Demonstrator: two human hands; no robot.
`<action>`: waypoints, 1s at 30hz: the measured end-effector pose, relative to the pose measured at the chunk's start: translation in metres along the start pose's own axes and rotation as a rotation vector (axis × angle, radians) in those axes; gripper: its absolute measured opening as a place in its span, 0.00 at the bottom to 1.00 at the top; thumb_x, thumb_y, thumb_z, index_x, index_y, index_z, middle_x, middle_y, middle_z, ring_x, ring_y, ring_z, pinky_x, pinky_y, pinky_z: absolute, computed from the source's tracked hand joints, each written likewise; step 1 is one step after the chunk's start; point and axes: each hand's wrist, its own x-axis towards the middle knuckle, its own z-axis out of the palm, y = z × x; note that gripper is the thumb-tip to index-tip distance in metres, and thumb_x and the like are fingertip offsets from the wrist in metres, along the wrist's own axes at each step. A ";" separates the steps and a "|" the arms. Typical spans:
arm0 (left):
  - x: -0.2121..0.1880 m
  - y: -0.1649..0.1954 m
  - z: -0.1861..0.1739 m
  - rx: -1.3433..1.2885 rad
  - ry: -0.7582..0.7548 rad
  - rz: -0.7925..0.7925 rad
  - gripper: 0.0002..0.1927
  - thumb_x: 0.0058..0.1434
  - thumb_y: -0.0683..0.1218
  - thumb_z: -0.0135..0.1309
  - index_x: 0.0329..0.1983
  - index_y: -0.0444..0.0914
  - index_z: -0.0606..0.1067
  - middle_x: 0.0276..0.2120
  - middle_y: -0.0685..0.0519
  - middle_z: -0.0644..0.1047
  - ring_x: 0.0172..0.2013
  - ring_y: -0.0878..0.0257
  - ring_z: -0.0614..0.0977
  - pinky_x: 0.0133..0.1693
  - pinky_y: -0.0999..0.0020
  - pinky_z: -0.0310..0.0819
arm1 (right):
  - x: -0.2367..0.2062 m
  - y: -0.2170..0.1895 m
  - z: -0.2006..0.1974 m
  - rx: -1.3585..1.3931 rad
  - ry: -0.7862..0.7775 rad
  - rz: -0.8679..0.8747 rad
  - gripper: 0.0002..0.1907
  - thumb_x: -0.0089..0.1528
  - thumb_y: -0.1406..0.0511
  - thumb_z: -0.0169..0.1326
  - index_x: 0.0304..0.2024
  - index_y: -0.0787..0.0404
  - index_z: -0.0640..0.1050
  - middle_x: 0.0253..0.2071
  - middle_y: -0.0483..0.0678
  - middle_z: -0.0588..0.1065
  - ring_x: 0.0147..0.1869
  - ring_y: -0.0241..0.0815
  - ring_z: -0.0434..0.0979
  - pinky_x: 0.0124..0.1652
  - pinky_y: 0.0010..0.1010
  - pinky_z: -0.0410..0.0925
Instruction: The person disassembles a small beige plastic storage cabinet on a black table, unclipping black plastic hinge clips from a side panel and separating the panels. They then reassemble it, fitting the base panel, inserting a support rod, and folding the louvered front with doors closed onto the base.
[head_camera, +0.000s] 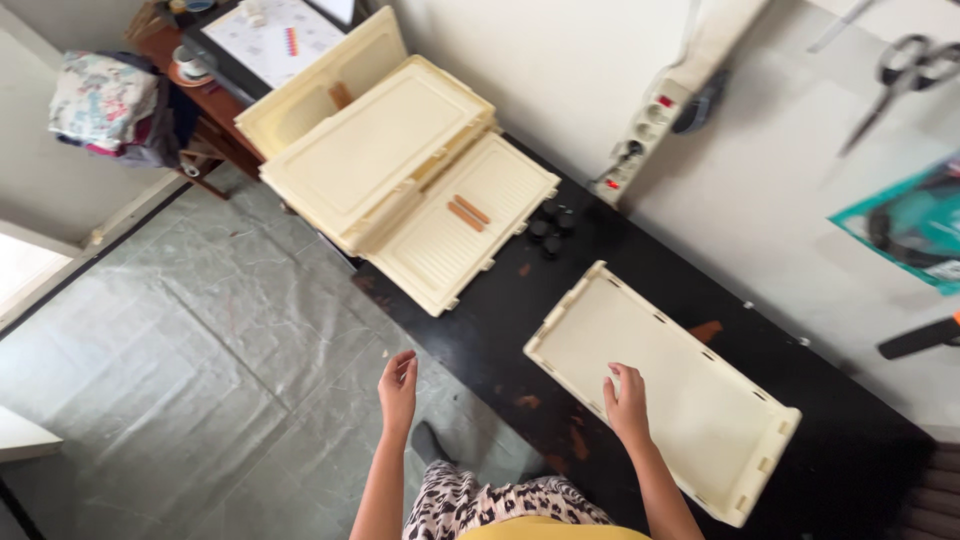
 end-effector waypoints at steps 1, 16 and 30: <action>0.008 -0.001 -0.018 -0.010 0.000 0.021 0.15 0.67 0.46 0.55 0.54 0.36 0.78 0.45 0.52 0.82 0.47 0.65 0.82 0.45 0.68 0.77 | 0.007 -0.014 0.014 0.067 -0.035 0.063 0.14 0.64 0.68 0.54 0.53 0.62 0.73 0.47 0.53 0.75 0.53 0.51 0.76 0.52 0.42 0.69; 0.123 -0.028 -0.259 0.095 0.073 -0.026 0.14 0.68 0.46 0.54 0.53 0.35 0.78 0.44 0.50 0.83 0.46 0.64 0.82 0.46 0.68 0.75 | 0.075 -0.209 0.234 0.914 -0.345 0.619 0.17 0.71 0.57 0.45 0.50 0.61 0.79 0.40 0.46 0.80 0.43 0.36 0.80 0.42 0.28 0.71; 0.245 -0.027 -0.285 0.105 0.031 0.029 0.12 0.68 0.42 0.51 0.51 0.34 0.78 0.45 0.52 0.81 0.45 0.66 0.81 0.44 0.69 0.78 | 0.294 -0.284 0.380 0.020 -0.019 -0.221 0.23 0.73 0.55 0.44 0.67 0.56 0.74 0.74 0.61 0.62 0.73 0.70 0.60 0.67 0.55 0.59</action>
